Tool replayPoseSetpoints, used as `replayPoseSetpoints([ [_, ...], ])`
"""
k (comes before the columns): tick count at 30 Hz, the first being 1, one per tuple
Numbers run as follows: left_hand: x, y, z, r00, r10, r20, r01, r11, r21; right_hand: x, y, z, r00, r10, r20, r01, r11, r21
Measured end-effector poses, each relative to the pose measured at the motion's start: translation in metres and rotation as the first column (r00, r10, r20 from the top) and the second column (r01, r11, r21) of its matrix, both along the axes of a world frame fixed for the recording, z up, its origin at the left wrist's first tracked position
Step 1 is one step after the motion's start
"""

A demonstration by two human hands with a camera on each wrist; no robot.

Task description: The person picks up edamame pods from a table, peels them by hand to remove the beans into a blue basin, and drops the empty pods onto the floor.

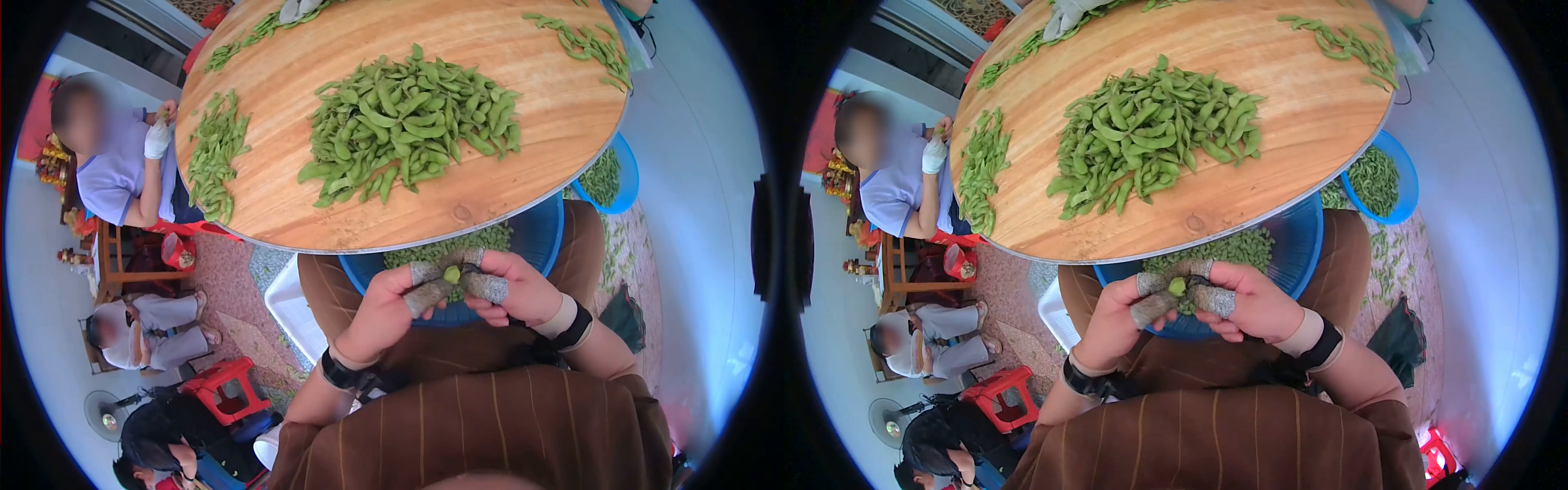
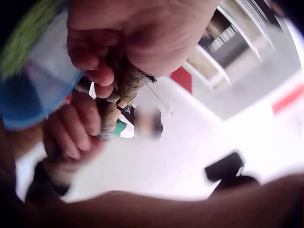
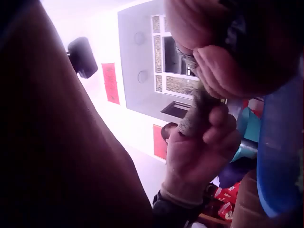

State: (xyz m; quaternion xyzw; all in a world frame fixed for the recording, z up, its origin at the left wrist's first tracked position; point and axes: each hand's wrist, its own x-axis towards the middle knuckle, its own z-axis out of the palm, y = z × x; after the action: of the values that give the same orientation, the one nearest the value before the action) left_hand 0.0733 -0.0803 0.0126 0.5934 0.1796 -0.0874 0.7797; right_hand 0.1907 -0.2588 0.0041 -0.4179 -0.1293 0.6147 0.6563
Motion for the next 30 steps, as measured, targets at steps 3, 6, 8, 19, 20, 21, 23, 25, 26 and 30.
replayPoseSetpoints([
  [3,-0.001,-0.004,-0.02,1.0,0.021,-0.008,-0.021,1.0,-0.002,-0.006,-0.001,-0.017,0.985,0.021,-0.171,-0.019,1.0,0.016],
  [6,0.002,-0.008,-0.038,0.999,0.054,-0.004,-0.054,0.999,0.003,-0.008,0.004,-0.041,0.421,-0.316,0.85,0.152,0.949,0.277],
  [8,0.003,-0.003,-0.036,0.984,-0.123,0.126,0.036,0.842,0.538,-0.003,-0.001,-0.01,0.874,0.087,0.477,0.011,0.98,-0.199],
  [19,0.007,-0.011,-0.037,0.872,-0.455,0.18,-0.131,0.136,0.982,0.001,-0.001,-0.024,0.895,0.048,0.444,0.047,0.978,-0.201],
  [20,0.008,-0.012,-0.037,0.882,-0.439,0.172,-0.119,0.146,0.982,0.0,-0.001,-0.024,0.91,0.023,0.415,0.064,0.979,-0.195],
  [21,0.01,-0.013,-0.036,0.89,-0.425,0.165,-0.107,0.156,0.982,0.001,-0.001,-0.024,0.91,0.02,0.413,0.067,0.979,-0.195],
  [23,0.013,-0.01,-0.03,0.876,-0.462,0.141,-0.084,0.143,0.986,0.003,-0.001,-0.024,0.958,0.029,0.286,0.039,0.972,-0.23],
  [25,0.013,-0.006,-0.029,0.861,-0.495,0.115,-0.059,0.127,0.99,0.002,-0.001,-0.025,0.964,0.052,0.261,0.014,0.969,-0.246],
  [26,0.013,-0.005,-0.033,0.845,-0.521,0.117,-0.099,0.063,0.993,0.001,-0.002,-0.025,0.968,0.081,0.236,-0.016,0.965,-0.263],
  [30,0.013,-0.007,-0.032,0.87,-0.488,0.077,-0.105,-0.031,0.994,0.001,-0.003,-0.027,0.956,0.076,0.284,0.002,0.964,-0.267],
])
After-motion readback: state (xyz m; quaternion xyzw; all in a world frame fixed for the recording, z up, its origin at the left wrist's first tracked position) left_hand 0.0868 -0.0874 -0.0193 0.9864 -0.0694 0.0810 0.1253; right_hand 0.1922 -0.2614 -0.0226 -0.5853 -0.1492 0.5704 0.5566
